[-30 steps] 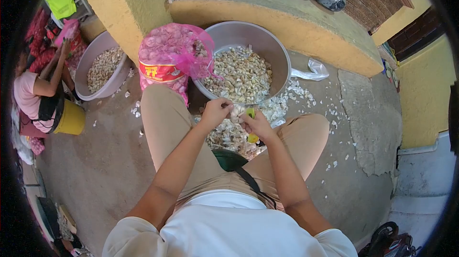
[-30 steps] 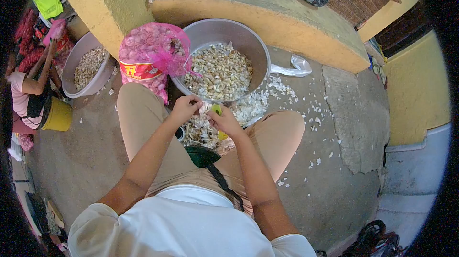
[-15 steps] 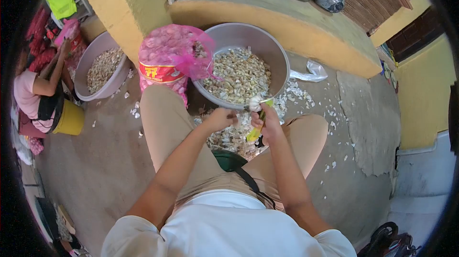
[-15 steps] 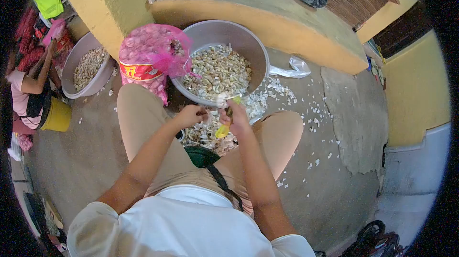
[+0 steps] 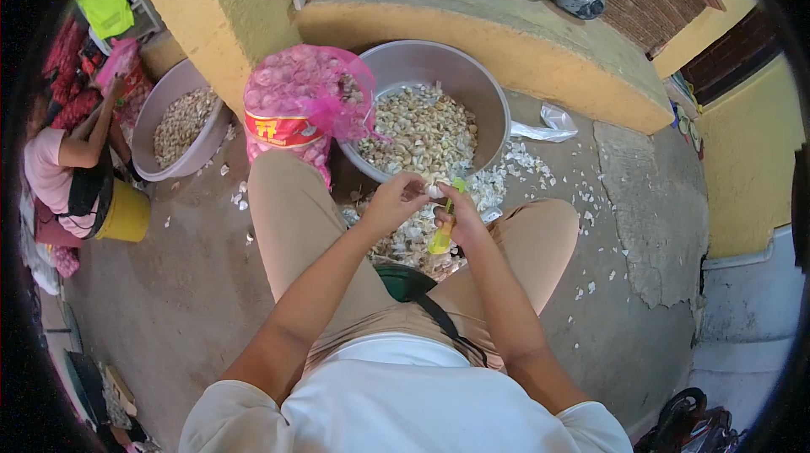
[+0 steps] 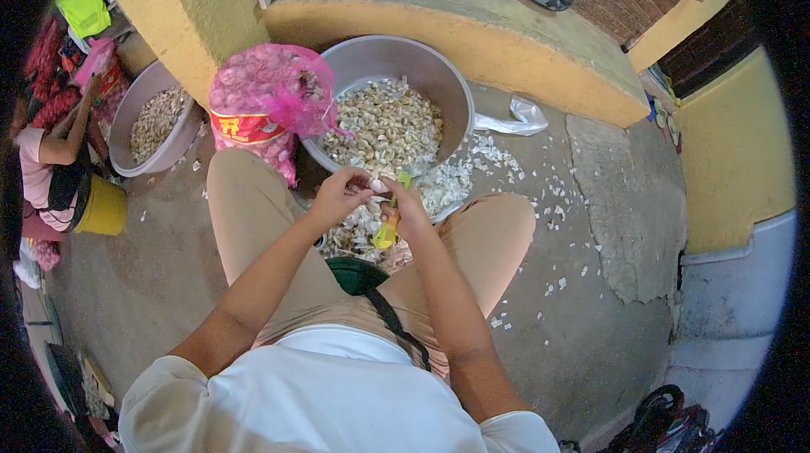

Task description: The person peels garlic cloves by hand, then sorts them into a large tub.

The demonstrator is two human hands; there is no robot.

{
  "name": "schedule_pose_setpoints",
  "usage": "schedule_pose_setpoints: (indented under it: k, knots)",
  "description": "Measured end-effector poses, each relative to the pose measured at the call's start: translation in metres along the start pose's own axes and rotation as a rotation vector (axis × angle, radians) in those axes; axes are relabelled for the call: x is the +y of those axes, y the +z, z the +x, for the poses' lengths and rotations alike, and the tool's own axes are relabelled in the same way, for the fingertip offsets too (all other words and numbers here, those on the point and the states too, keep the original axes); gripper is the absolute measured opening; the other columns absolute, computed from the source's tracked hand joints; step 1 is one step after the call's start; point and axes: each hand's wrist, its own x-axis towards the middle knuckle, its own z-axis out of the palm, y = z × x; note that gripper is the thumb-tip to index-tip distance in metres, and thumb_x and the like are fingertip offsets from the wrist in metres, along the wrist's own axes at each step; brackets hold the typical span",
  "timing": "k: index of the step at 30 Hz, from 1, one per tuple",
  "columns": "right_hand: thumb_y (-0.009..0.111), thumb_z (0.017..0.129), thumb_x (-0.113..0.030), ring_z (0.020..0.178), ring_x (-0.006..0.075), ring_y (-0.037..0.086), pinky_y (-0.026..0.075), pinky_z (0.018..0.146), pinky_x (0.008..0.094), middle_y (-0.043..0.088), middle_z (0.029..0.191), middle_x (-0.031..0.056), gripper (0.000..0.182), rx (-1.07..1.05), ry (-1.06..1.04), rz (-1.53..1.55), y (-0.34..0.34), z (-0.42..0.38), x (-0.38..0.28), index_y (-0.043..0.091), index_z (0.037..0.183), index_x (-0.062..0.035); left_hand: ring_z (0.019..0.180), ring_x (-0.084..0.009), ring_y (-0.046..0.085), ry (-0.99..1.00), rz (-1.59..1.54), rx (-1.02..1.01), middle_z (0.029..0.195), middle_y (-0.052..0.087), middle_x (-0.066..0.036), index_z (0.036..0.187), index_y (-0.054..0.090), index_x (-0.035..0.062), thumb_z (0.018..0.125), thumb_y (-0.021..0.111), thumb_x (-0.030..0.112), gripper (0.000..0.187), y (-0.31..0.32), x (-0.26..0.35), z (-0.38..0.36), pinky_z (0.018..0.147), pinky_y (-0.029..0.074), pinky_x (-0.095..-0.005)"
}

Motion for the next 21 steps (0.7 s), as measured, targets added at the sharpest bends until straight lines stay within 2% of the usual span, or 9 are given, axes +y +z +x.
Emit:
schedule_pose_setpoints:
  k: [5,8,11,14,17,21]
  knots:
    - [0.056,0.075,-0.013,0.039,0.0076,0.035,0.033,0.036,0.0232,0.05,0.072,0.002,0.019,0.019,-0.046,-0.032,0.001,0.002,0.005,0.045,0.089,-0.0086,0.075,-0.0205,0.057,0.241,0.25,0.081,0.092,0.051,-0.008,0.094,0.053,0.0054,0.07,0.062,0.01,0.026,-0.001,0.006,-0.004,0.067,0.046,-0.0289]
    - [0.057,0.075,-0.011,0.039,0.0076,0.037,0.033,0.036,0.023,0.051,0.074,0.0021,0.025,0.018,-0.032,0.014,-0.002,0.004,0.007,0.045,0.097,-0.0088,0.074,-0.0208,0.057,0.221,0.302,0.115,0.092,0.051,-0.007,0.092,0.057,0.0087,0.069,0.062,0.011,0.023,0.001,0.009,-0.006,0.065,0.046,-0.0293]
    - [0.058,0.075,-0.012,0.039,0.0075,0.037,0.034,0.036,0.0226,0.052,0.074,0.002,0.033,0.01,-0.101,-0.036,0.008,-0.005,0.001,0.045,0.105,-0.009,0.073,-0.019,0.056,0.325,0.445,0.122,0.09,0.051,-0.005,0.088,0.059,0.0118,0.069,0.062,0.013,0.019,-0.001,0.013,-0.006,0.063,0.046,-0.0294]
    - [0.06,0.075,-0.015,0.04,0.0076,0.038,0.035,0.036,0.0223,0.052,0.073,0.002,0.039,0.015,-0.089,-0.093,0.002,0.0,0.004,0.044,0.11,-0.0078,0.072,-0.0178,0.056,0.342,0.522,0.105,0.089,0.052,-0.004,0.087,0.06,0.0132,0.069,0.062,0.015,0.018,-0.003,0.014,-0.006,0.062,0.046,-0.0289]
    - [0.062,0.074,-0.018,0.039,0.0085,0.04,0.035,0.036,0.023,0.052,0.066,0.0023,0.032,0.107,-0.167,-0.204,0.004,-0.001,0.003,0.05,0.1,-0.0041,0.073,-0.0183,0.056,0.314,0.572,0.088,0.086,0.053,-0.003,0.085,0.06,0.0134,0.069,0.062,0.015,0.017,-0.004,0.016,-0.006,0.062,0.046,-0.0293]
    - [0.063,0.073,-0.019,0.037,0.0096,0.04,0.035,0.036,0.0242,0.05,0.056,0.0024,0.023,0.143,-0.16,-0.254,0.001,0.003,0.006,0.055,0.086,-0.0009,0.077,-0.0193,0.055,0.423,0.646,0.106,0.085,0.054,-0.004,0.082,0.06,0.0114,0.068,0.061,0.014,0.015,-0.005,0.011,-0.005,0.064,0.046,-0.0302]
